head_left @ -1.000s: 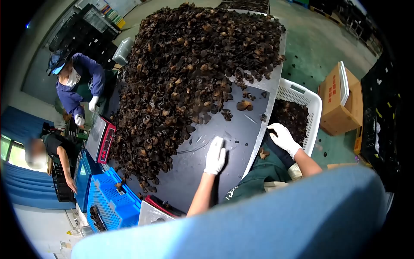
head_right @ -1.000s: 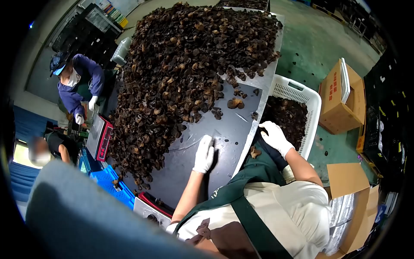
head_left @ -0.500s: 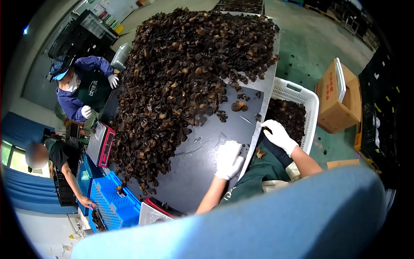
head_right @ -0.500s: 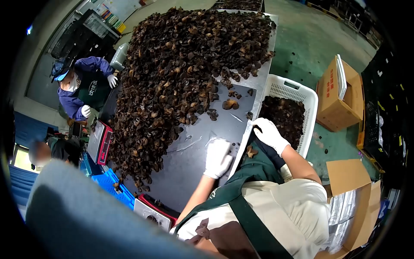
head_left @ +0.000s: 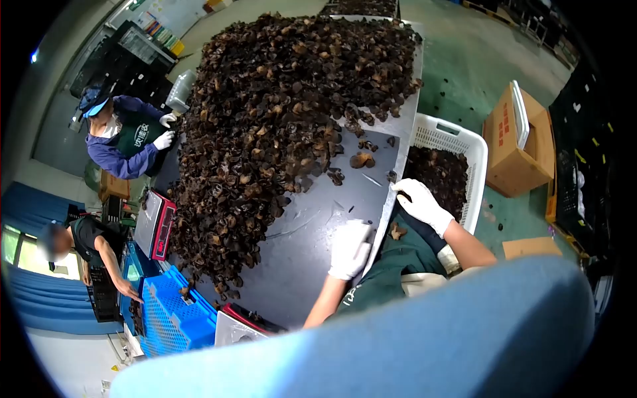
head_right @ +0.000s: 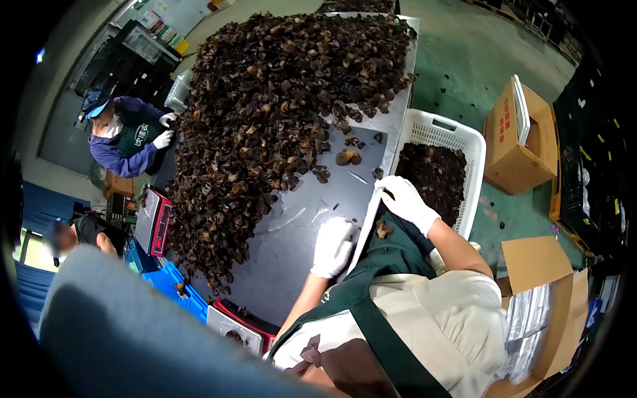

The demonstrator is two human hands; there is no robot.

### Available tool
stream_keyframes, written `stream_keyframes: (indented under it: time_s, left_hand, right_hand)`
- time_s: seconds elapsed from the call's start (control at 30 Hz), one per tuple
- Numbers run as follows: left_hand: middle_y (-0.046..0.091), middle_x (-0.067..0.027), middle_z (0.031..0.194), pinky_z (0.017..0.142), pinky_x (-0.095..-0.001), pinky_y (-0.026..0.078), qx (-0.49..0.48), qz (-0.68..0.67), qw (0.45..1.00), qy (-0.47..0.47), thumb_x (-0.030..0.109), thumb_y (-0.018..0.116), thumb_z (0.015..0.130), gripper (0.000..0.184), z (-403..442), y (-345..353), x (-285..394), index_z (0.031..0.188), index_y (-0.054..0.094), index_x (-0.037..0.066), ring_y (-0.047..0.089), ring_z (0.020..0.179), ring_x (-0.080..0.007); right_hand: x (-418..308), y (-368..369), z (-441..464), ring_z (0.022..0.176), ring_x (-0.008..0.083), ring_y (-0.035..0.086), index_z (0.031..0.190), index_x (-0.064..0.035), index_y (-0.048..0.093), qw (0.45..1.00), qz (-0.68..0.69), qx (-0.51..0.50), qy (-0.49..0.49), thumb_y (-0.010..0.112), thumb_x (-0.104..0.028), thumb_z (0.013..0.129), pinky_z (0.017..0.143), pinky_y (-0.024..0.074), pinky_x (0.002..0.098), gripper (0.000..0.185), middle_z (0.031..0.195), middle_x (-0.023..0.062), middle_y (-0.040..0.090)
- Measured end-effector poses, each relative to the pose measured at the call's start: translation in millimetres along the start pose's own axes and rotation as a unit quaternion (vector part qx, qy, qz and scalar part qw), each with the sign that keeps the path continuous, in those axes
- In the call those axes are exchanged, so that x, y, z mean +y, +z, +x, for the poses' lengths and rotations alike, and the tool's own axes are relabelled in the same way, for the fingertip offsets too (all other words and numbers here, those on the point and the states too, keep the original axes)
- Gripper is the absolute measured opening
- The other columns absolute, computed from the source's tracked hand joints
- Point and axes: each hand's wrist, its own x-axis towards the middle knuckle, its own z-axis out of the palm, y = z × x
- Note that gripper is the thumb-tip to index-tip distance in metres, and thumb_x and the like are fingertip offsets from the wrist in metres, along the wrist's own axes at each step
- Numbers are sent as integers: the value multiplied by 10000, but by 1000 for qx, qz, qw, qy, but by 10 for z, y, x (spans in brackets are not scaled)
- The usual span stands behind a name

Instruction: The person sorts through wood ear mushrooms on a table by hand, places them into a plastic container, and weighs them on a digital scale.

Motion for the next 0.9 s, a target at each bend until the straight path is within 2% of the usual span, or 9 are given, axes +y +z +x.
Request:
stream_keyframes:
  time_s: [0.1,0.23,0.27,0.33,0.37,0.5,0.63,0.77,0.9]
  left_hand:
    - [442,-236,1428,1091,-604,263,27,195,921,-336,401,606,854,683,-387,-380,-323,1387,459,-2,390,1317,-439]
    - [291,-235,1557,1138,-630,156,-62,211,914,-341,458,547,875,744,-295,-211,-99,1453,399,13,217,1446,-442]
    - [353,-241,1514,1133,-611,189,-25,223,946,-235,436,567,856,724,-313,59,-22,1439,421,33,275,1411,-441]
    - [444,-231,1426,1119,-573,255,-251,86,958,-111,369,612,834,677,232,2,496,1425,449,82,370,1329,-448]
    - [453,-222,1408,1121,-477,302,-131,30,990,51,253,559,905,485,-89,493,298,1359,530,86,377,1344,-392]
    - [655,-152,1218,1068,-388,396,-193,-422,869,-170,137,522,985,293,-271,-46,419,1223,650,24,570,1186,-282]
    - [694,-132,1150,1000,-347,454,-115,-529,768,-343,159,556,969,287,-704,-659,435,1148,673,-34,623,1078,-207]
    - [682,-149,1128,983,-359,465,152,-203,908,-332,112,629,911,243,-1191,-398,37,1122,681,2,627,1089,-263]
    - [492,-253,1386,1086,-484,365,150,67,947,-277,182,679,847,474,-1340,-179,99,1287,591,29,445,1287,-432]
  right_hand:
    - [-23,64,-61,1024,330,602,1104,-74,645,1000,12,4,-13,608,-113,854,928,468,423,256,1096,128,644]
    - [-271,201,40,924,309,600,1080,-69,654,998,64,-28,-11,613,-105,838,872,479,411,248,1004,117,645]
    - [-393,262,86,920,308,605,1072,-72,657,998,56,-36,-16,608,-105,835,878,480,416,244,1007,113,647]
    - [-470,508,132,975,311,605,1084,-86,659,994,64,-10,-92,610,-113,837,913,474,413,252,1038,115,645]
    - [-549,596,156,1000,311,603,1088,-88,658,991,63,-9,-117,611,-113,838,924,472,413,256,1053,120,645]
    - [-868,1032,124,1264,325,494,1250,-72,601,975,78,-148,-143,583,-210,895,1063,392,453,381,1326,163,560]
    - [-923,1559,-149,1380,379,367,1394,-45,479,963,-49,-157,-215,557,-316,923,1137,288,519,549,1475,192,423]
    - [-800,1377,-137,1397,418,318,1440,-17,398,951,-208,-172,-149,594,-450,880,1135,178,636,734,1507,222,358]
    - [-435,510,-54,1332,429,363,1373,13,437,940,-323,-93,59,655,-434,830,1099,219,627,737,1380,232,444]
